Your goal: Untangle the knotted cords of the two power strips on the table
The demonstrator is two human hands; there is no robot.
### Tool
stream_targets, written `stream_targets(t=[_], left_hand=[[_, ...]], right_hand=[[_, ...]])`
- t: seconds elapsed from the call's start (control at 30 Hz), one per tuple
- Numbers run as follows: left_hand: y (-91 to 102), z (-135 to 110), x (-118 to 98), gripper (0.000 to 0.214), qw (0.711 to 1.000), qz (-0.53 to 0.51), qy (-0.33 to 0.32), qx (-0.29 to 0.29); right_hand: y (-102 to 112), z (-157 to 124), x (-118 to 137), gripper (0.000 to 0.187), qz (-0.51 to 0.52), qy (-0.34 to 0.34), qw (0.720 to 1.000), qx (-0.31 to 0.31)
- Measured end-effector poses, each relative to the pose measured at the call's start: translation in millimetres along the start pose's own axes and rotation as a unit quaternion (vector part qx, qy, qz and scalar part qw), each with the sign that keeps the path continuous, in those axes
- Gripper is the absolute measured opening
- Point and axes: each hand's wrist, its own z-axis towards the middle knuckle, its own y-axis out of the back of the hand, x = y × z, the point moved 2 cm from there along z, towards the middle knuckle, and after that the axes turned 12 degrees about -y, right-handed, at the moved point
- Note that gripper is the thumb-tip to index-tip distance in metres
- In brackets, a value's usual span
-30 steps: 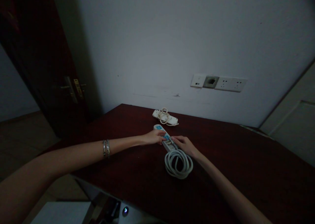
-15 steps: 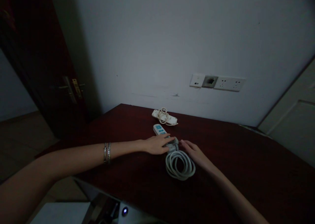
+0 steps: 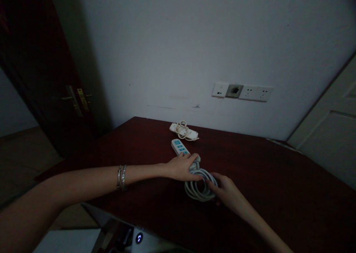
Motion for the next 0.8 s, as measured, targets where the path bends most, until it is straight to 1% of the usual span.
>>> stream_targets(t=[0.1,0.27,0.33,0.43,0.53,0.6,0.7,0.8], left_hand=[[-7.8,2,-4,0.103,1.0,0.002,0.028,0.013],[-14.8,3,-8,0.105,0.998,0.007,0.051,0.019],[-15.0,3,-9,0.104,0.998,0.003,0.052,0.022],[-14.6,2,-8,0.105,0.998,0.006,0.054,0.014],[-14.9,1,-6,0.11,0.998,0.012,0.057,0.003],[-14.8,1,-6,0.111,0.998,0.013,0.057,-0.002],[-13.0,2,-6,0.106,0.998,0.016,0.059,-0.002],[-10.9,2,-7,0.099,0.998,0.024,0.063,0.001]], right_hand=[[-2,3,-6,0.031,0.016,0.011,1.0,0.001],[-8,7,-9,0.026,0.069,0.052,0.996,-0.005],[-12,10,-7,0.028,0.088,0.045,0.995,0.007],[-18,13,-2,0.036,0.145,0.018,0.989,0.028],[-22,12,2,0.042,0.214,-0.006,0.975,0.053],[-22,10,4,0.042,0.261,-0.024,0.962,0.08],[-23,7,4,0.038,0.325,-0.053,0.935,0.13],[-22,7,5,0.028,0.378,-0.076,0.911,0.149]])
